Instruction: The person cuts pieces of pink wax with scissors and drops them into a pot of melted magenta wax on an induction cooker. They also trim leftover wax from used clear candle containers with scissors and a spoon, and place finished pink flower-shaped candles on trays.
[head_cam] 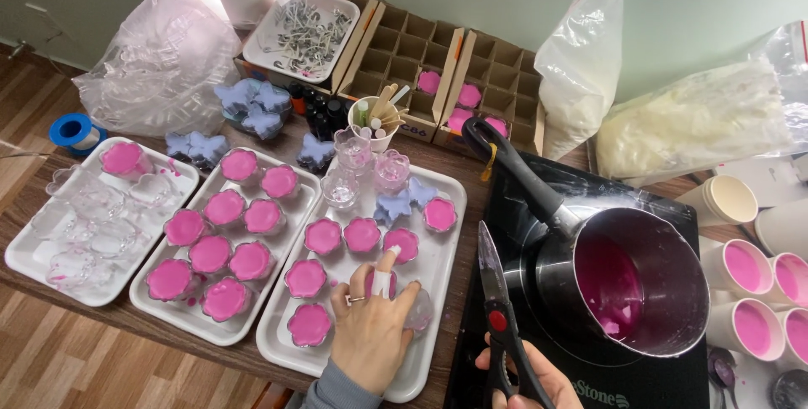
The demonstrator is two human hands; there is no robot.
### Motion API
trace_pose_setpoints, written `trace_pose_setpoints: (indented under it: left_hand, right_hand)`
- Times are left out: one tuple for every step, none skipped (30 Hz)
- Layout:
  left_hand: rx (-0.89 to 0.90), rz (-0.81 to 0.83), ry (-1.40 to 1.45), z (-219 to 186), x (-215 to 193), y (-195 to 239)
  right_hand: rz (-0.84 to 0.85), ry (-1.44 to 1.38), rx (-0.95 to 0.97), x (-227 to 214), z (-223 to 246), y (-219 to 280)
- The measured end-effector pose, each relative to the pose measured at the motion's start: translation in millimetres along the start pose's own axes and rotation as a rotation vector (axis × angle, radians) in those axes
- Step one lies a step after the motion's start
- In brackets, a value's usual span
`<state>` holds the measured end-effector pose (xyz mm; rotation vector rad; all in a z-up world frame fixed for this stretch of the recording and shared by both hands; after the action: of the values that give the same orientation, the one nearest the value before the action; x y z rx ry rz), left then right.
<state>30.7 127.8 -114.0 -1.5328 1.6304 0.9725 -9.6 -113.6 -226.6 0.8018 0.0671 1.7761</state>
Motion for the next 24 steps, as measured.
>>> trace_pose_setpoints:
  left_hand:
    - [0.000,-0.001,0.000,-0.4,1.5,-1.5]
    - [0.024,-0.051,-0.023,-3.1,-1.8,-2.9]
    - [0.047,-0.101,-0.046,-5.6,-4.9,-3.6]
    - [0.047,-0.101,-0.046,-3.0,2.7,-3.7]
    - [0.065,-0.169,-0.102,-3.2,4.2,-3.0]
    - [0.082,-0.238,-0.160,-3.7,5.8,-1.9]
    - [0.083,-0.237,-0.159,-4.7,6.1,-1.2]
    - [0.101,-0.240,-0.116,-7.0,6.0,-0.2]
    - [0.117,-0.241,-0.072,-9.1,6.3,1.7]
    - [0.118,-0.239,-0.072,-12.4,3.2,2.2]
    - [0.126,-0.248,-0.026,-16.0,-1.5,2.7]
    - [0.135,-0.256,0.019,-19.5,-6.3,3.1]
    - [0.135,-0.254,0.020,-20.2,-9.5,4.9]
    - [0.199,-0.341,0.054,-26.5,-21.5,10.4]
    - [0.264,-0.430,0.089,-32.2,-33.7,16.3]
    - [0.266,-0.428,0.089,-32.9,-33.7,16.4]
    - [0.290,-0.406,0.163,-34.9,-32.3,17.1]
    - [0.314,-0.383,0.236,-36.9,-30.9,17.9]
    - [0.314,-0.380,0.238,-37.7,-25.6,18.4]
    - [0.321,-0.338,0.272,-39.2,-17.2,18.0]
    - [0.329,-0.297,0.305,-40.7,-9.4,16.9]
    - [0.331,-0.296,0.306,-39.8,-5.6,18.2]
    - [0.323,-0.262,0.306,-38.6,1.3,18.2]
    - [0.315,-0.229,0.305,-37.4,8.4,18.4]
  right_hand:
    - [0.000,0.000,0.000,-0.7,0.3,0.0]
    - [0.003,0.007,-0.002,-1.2,0.5,-0.1]
    - [0.005,0.014,-0.003,-1.6,0.2,0.0]
    - [0.006,0.014,-0.003,-4.2,-1.0,-1.2]
    - [0.003,0.025,-0.009,-7.6,-1.2,-1.9]
    - [0.000,0.035,-0.015,-11.0,-1.3,-2.7]
    - [-0.002,0.035,-0.016,-11.4,-0.3,-3.3]
    - [-0.008,0.041,-0.014,-12.3,0.3,-4.0]
    - [-0.014,0.047,-0.009,-13.3,0.2,-3.8]
    - [-0.015,0.047,-0.008,-13.2,-0.4,-3.1]
    - [-0.012,0.037,-0.013,-12.4,-0.2,-2.6]
    - [-0.009,0.027,-0.018,-11.5,0.1,-2.3]
    - [-0.010,0.026,-0.017,-12.2,-0.6,-2.1]
    - [-0.002,0.021,-0.030,-11.9,0.1,-1.9]
    - [0.007,0.015,-0.044,-11.4,1.1,-2.1]
    - [0.005,0.014,-0.045,-9.5,2.7,-2.2]
    - [0.000,0.024,-0.041,-8.1,3.5,-1.3]
    - [-0.005,0.034,-0.038,-6.9,4.3,-0.3]
    - [-0.008,0.034,-0.037,-8.1,4.2,0.3]
    - [-0.021,0.047,-0.033,-10.2,3.8,1.1]
    - [-0.033,0.061,-0.031,-12.0,4.2,0.9]
    - [-0.035,0.061,-0.032,-11.7,5.2,1.5]
    - [-0.035,0.054,-0.042,-11.3,7.1,2.1]
    - [-0.035,0.047,-0.053,-11.0,9.0,2.7]
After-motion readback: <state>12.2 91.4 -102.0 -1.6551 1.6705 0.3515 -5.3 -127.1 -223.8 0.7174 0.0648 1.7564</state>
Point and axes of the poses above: each hand's wrist, its own y-axis away from the middle knuckle, its own x-axis out of the palm, z = x × y, the point moved 10 cm from there along -y, towards the middle knuckle, and after that the axes turned 1 degree about -z, right-handed, at the moved point
